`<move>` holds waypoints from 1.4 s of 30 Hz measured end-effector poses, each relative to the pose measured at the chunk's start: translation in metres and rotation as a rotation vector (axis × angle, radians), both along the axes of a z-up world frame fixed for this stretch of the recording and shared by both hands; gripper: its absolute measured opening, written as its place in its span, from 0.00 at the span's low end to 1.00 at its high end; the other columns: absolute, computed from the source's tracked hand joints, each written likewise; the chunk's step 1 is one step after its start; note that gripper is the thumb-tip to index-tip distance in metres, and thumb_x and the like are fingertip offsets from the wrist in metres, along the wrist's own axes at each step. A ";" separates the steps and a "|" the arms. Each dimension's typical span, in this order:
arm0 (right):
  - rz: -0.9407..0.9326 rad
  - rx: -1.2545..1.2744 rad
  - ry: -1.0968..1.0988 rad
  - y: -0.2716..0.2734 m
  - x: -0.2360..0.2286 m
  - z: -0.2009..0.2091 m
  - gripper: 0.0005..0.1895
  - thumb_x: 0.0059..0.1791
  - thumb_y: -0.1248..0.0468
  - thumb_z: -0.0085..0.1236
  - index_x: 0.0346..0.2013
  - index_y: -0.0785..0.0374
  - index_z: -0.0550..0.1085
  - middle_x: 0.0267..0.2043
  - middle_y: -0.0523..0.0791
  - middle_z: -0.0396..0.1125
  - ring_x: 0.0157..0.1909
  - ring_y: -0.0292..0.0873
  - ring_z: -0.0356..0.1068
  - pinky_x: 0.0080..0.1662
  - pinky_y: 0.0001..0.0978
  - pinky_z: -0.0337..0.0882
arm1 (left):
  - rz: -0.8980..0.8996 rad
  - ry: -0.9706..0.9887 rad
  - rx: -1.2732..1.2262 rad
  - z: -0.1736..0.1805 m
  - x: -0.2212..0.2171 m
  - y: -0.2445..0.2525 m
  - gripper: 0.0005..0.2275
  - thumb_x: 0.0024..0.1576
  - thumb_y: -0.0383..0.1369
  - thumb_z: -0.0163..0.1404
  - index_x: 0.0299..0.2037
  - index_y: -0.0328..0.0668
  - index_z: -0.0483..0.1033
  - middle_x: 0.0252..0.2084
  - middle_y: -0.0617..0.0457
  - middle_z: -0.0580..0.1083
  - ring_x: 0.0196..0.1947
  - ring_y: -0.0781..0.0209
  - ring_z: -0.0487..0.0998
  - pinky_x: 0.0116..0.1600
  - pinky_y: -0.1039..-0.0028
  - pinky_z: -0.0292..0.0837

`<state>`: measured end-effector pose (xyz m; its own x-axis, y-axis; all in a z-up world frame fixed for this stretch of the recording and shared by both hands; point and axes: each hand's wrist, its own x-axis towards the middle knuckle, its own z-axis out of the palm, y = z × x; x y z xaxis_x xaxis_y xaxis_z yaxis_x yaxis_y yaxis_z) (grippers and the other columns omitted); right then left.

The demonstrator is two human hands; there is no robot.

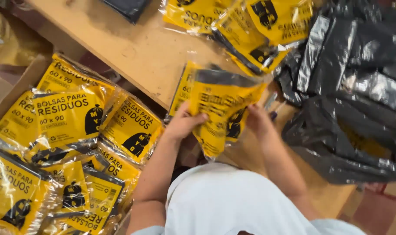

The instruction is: The person packs yellow-labeled trash bags into a black plastic bag on a wooden table, then ties the bag closed and places it on the floor. The person handles multiple yellow-labeled packages and a black trash bag during the task.

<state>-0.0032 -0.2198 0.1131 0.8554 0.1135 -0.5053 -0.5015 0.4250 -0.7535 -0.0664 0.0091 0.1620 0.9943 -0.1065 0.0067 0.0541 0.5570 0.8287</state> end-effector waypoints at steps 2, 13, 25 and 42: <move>0.041 -0.090 -0.014 0.002 0.008 -0.004 0.07 0.48 0.63 0.62 0.39 0.54 0.75 0.31 0.38 0.67 0.31 0.37 0.70 0.33 0.28 0.67 | -0.023 -0.103 -0.034 0.004 0.008 -0.010 0.16 0.52 0.18 0.56 0.51 0.35 0.78 0.43 0.47 0.79 0.44 0.56 0.80 0.47 0.64 0.78; 0.264 -0.958 -0.816 -0.074 0.043 0.069 0.18 0.58 0.60 0.52 0.23 0.54 0.68 0.18 0.37 0.54 0.23 0.35 0.50 0.30 0.27 0.52 | 0.328 0.334 -0.113 -0.057 -0.008 0.014 0.21 0.55 0.28 0.59 0.58 0.37 0.71 0.49 0.46 0.77 0.46 0.51 0.80 0.50 0.60 0.78; 0.341 -0.927 -1.016 -0.056 0.017 0.081 0.11 0.49 0.70 0.51 0.21 0.64 0.68 0.13 0.42 0.51 0.19 0.36 0.49 0.26 0.32 0.58 | 0.089 0.601 -0.068 -0.062 -0.007 -0.033 0.23 0.59 0.33 0.56 0.63 0.36 0.66 0.52 0.44 0.73 0.52 0.52 0.75 0.56 0.56 0.71; 0.321 -1.461 -0.566 -0.055 0.007 -0.085 0.19 0.51 0.58 0.59 0.22 0.60 0.63 0.26 0.45 0.59 0.32 0.49 0.67 0.38 0.36 0.66 | 0.258 0.309 1.471 -0.124 0.081 0.024 0.34 0.53 0.38 0.62 0.64 0.33 0.56 0.61 0.34 0.60 0.61 0.33 0.65 0.61 0.49 0.71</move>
<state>0.0037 -0.2751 0.0284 0.9988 0.0426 0.0229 0.0483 -0.8579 -0.5116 0.0145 0.0331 0.0377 0.9289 0.3378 -0.1521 0.3567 -0.7051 0.6128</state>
